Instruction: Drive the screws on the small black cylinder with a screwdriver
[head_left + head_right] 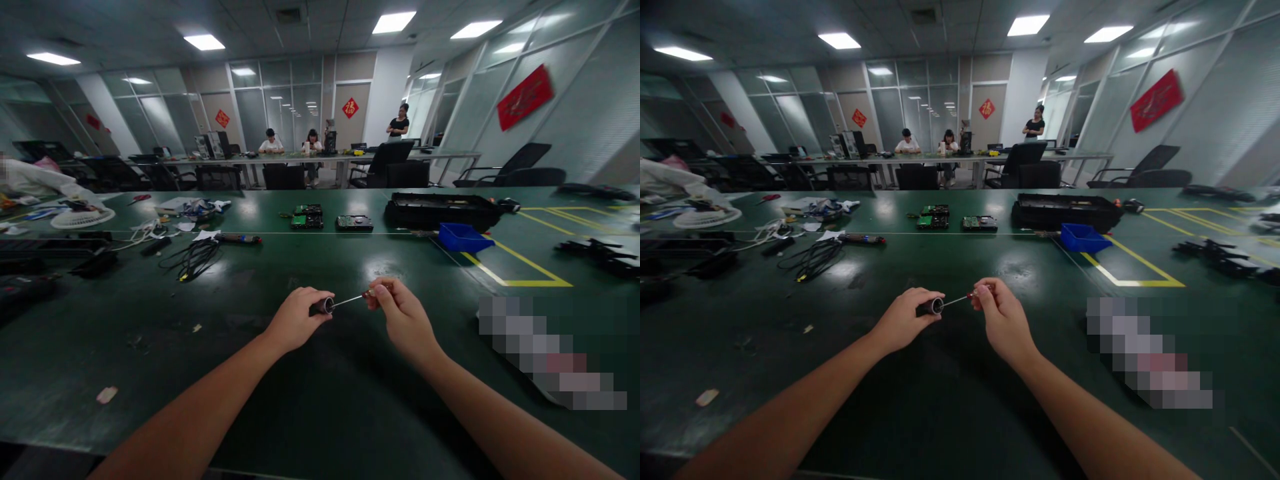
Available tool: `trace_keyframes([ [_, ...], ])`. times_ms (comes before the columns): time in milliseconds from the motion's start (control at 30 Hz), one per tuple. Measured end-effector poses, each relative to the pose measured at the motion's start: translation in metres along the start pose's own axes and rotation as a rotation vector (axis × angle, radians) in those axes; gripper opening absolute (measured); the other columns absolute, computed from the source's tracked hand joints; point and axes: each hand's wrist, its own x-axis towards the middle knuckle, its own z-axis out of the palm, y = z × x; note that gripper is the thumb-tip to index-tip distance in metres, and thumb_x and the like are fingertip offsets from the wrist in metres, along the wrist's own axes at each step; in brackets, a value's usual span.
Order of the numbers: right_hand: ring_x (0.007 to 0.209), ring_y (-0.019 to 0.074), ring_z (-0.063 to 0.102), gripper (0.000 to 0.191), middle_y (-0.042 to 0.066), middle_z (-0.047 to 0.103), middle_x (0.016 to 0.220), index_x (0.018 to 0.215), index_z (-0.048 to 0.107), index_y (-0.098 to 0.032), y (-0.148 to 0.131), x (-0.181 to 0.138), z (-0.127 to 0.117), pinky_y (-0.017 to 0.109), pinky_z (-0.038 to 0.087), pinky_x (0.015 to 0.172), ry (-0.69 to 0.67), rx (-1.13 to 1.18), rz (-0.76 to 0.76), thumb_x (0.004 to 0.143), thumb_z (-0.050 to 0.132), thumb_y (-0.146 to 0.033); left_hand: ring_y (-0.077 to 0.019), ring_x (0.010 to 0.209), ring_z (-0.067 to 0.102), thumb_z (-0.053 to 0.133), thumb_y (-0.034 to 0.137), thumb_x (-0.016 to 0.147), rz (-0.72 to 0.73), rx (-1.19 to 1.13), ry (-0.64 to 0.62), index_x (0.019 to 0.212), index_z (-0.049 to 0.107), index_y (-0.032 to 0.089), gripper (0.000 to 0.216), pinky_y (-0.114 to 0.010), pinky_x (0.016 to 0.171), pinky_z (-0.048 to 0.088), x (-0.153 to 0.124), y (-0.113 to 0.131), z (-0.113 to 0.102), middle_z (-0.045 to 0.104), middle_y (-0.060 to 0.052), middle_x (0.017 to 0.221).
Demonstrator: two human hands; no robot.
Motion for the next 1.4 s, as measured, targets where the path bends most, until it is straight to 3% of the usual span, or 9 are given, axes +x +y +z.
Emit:
trace_keyframes([
  [367,0.078,0.0217,0.066,0.021,0.005,0.069,0.082,0.098,0.057,-0.022,-0.003,-0.003,-0.001,0.035,0.047,0.072,-0.056,-0.293,-0.091,0.099,0.043,-0.038,-0.0228,0.105,0.058,0.072,0.019,0.082,-0.025,0.019,-0.03,0.123,0.067,0.029,0.042,-0.039,0.093,0.045,0.001,-0.005,0.005,0.067,-0.004,0.109],
  [700,0.079,0.0221,0.068,0.018,0.005,0.07,0.085,0.097,0.056,-0.023,-0.006,-0.001,-0.002,0.034,0.047,0.071,-0.104,-0.398,-0.143,0.099,0.043,-0.035,-0.0231,0.105,0.059,0.072,0.017,0.081,-0.046,-0.008,-0.052,0.12,0.068,0.026,0.04,-0.039,0.096,0.045,0.001,-0.006,0.005,0.067,-0.004,0.107],
  [933,0.078,0.0222,0.067,0.018,0.004,0.07,0.085,0.097,0.057,-0.023,-0.007,-0.001,-0.002,0.034,0.047,0.069,-0.101,-0.393,-0.12,0.099,0.044,-0.036,-0.0209,0.104,0.06,0.069,0.019,0.084,-0.114,-0.136,0.077,0.111,0.065,0.022,0.028,-0.035,0.093,0.048,0.002,-0.002,0.005,0.064,-0.004,0.114],
  [1100,0.075,0.0217,0.066,0.019,0.004,0.07,0.085,0.097,0.058,-0.024,-0.006,-0.001,-0.002,0.034,0.046,0.066,-0.118,-0.385,-0.116,0.099,0.044,-0.036,-0.0205,0.111,0.059,0.056,0.018,0.091,-0.173,-0.18,0.193,0.128,0.052,0.022,0.038,-0.037,0.099,0.045,0.003,-0.003,0.002,0.062,-0.007,0.12],
  [1267,0.08,0.0216,0.067,0.019,0.004,0.071,0.089,0.099,0.058,-0.024,-0.005,-0.002,-0.002,0.034,0.047,0.07,-0.142,-0.367,-0.11,0.099,0.044,-0.036,-0.02,0.082,0.061,0.061,0.042,0.09,-0.251,-0.051,0.168,0.108,0.059,0.021,0.028,-0.033,0.072,0.048,0.003,0.0,-0.009,0.065,-0.004,0.096],
  [1400,0.081,0.0215,0.067,0.019,0.004,0.071,0.089,0.099,0.058,-0.024,-0.007,-0.002,-0.001,0.034,0.047,0.07,-0.165,-0.377,-0.106,0.099,0.044,-0.036,-0.0221,0.085,0.062,0.058,0.045,0.091,-0.168,0.138,0.047,0.098,0.064,0.021,0.026,-0.034,0.072,0.047,0.004,-0.003,-0.009,0.067,-0.005,0.096],
])
